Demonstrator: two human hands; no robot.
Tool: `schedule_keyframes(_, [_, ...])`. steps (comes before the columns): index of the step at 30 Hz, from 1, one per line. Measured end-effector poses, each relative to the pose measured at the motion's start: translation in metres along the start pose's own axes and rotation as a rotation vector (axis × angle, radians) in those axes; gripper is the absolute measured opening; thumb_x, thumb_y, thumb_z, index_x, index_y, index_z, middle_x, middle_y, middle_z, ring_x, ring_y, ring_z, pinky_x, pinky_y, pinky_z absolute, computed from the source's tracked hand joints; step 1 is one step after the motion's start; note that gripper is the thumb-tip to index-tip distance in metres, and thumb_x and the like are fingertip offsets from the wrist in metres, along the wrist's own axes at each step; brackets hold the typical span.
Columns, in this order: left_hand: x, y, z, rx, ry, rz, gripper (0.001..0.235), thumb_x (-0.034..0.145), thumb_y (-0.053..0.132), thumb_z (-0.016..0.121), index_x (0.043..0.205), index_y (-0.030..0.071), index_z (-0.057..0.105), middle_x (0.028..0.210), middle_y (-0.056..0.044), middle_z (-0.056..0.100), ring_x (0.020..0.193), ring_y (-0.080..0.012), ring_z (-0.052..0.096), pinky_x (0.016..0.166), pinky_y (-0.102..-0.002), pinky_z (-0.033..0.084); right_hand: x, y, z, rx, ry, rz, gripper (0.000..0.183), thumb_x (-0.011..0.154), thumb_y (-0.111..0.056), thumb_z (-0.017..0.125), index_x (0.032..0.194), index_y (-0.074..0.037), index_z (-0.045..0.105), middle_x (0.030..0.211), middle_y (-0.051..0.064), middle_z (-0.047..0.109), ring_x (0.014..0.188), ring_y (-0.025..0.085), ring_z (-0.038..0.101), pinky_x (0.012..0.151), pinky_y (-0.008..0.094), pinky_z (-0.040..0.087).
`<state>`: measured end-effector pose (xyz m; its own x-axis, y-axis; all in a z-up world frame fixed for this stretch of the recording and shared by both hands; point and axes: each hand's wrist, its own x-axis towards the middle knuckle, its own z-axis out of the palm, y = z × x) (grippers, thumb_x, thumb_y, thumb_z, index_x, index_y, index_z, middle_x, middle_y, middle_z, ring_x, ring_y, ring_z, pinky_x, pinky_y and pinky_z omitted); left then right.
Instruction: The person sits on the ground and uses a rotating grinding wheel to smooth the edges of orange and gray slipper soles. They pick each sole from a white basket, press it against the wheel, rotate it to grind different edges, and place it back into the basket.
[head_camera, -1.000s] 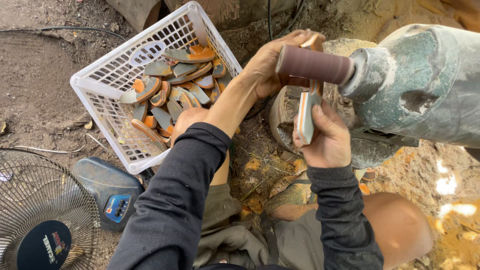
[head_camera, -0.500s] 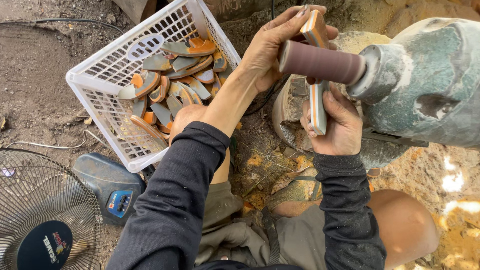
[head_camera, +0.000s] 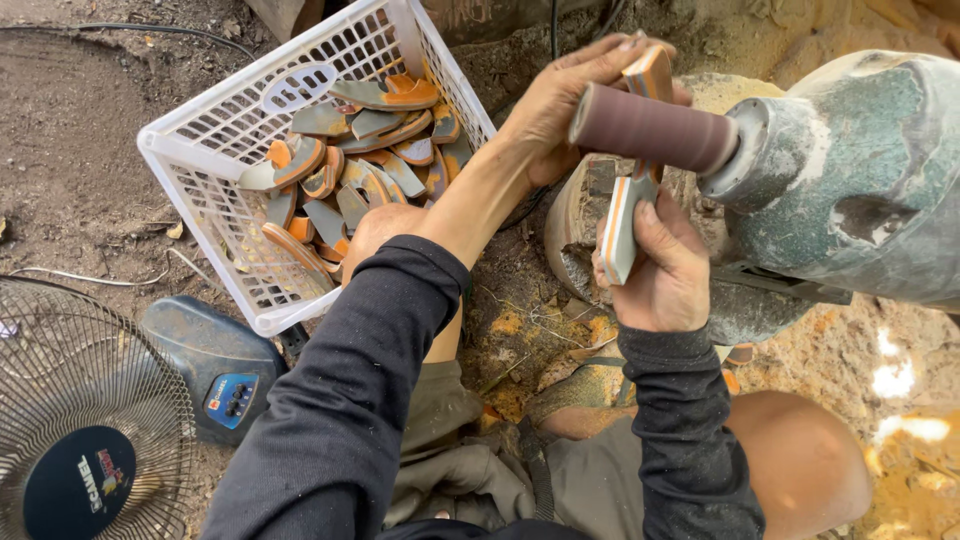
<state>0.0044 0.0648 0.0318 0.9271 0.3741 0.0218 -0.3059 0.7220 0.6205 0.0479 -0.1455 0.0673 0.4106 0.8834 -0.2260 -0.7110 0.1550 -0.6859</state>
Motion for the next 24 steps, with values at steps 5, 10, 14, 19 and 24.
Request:
schedule_keyframes(5, [0.001, -0.012, 0.006, 0.134, 0.21, -0.134, 0.045, 0.095, 0.033, 0.062, 0.133, 0.01, 0.053, 0.106, -0.021, 0.074, 0.088, -0.0308, 0.078, 0.071, -0.045, 0.069, -0.012, 0.007, 0.011, -0.066, -0.005, -0.018, 0.047, 0.107, -0.017, 0.062, 0.148, -0.001, 0.046, 0.099, 0.012, 0.068, 0.075, 0.023, 0.068, 0.063, 0.036, 0.057])
schedule_keyframes(10, [-0.015, -0.014, 0.009, 0.037, -0.003, -0.18, 0.048, 0.104, 0.033, 0.052, 0.131, -0.006, 0.057, 0.107, -0.024, 0.075, 0.089, -0.037, 0.079, 0.072, -0.047, 0.068, -0.026, 0.014, 0.016, -0.029, 0.048, 0.019, 0.044, 0.106, -0.017, 0.061, 0.144, -0.002, 0.046, 0.103, 0.011, 0.069, 0.081, 0.025, 0.071, 0.065, 0.038, 0.06])
schedule_keyframes(14, [-0.023, -0.018, 0.013, 0.041, 0.009, -0.253, 0.052, 0.104, 0.035, 0.043, 0.132, -0.006, 0.057, 0.105, -0.025, 0.077, 0.091, -0.0354, 0.08, 0.076, -0.046, 0.071, -0.035, 0.019, 0.017, -0.047, 0.077, 0.015, 0.044, 0.104, -0.016, 0.061, 0.142, -0.001, 0.045, 0.108, 0.011, 0.069, 0.085, 0.024, 0.072, 0.066, 0.039, 0.061])
schedule_keyframes(19, [-0.016, -0.019, 0.013, 0.129, 0.005, -0.153, 0.052, 0.106, 0.037, 0.048, 0.134, -0.005, 0.058, 0.107, -0.026, 0.076, 0.091, -0.0345, 0.079, 0.074, -0.044, 0.069, -0.025, 0.012, 0.009, -0.078, 0.072, 0.0, 0.04, 0.105, -0.016, 0.06, 0.139, 0.001, 0.05, 0.106, 0.011, 0.069, 0.083, 0.022, 0.071, 0.063, 0.039, 0.06])
schedule_keyframes(24, [0.001, -0.009, 0.005, 0.028, 0.104, -0.072, 0.042, 0.097, 0.039, 0.061, 0.129, 0.013, 0.054, 0.116, -0.023, 0.075, 0.098, -0.0313, 0.079, 0.078, -0.045, 0.069, -0.004, -0.002, -0.002, -0.037, 0.046, -0.009, 0.041, 0.105, -0.015, 0.063, 0.142, 0.002, 0.052, 0.106, 0.01, 0.068, 0.08, 0.02, 0.068, 0.062, 0.033, 0.056])
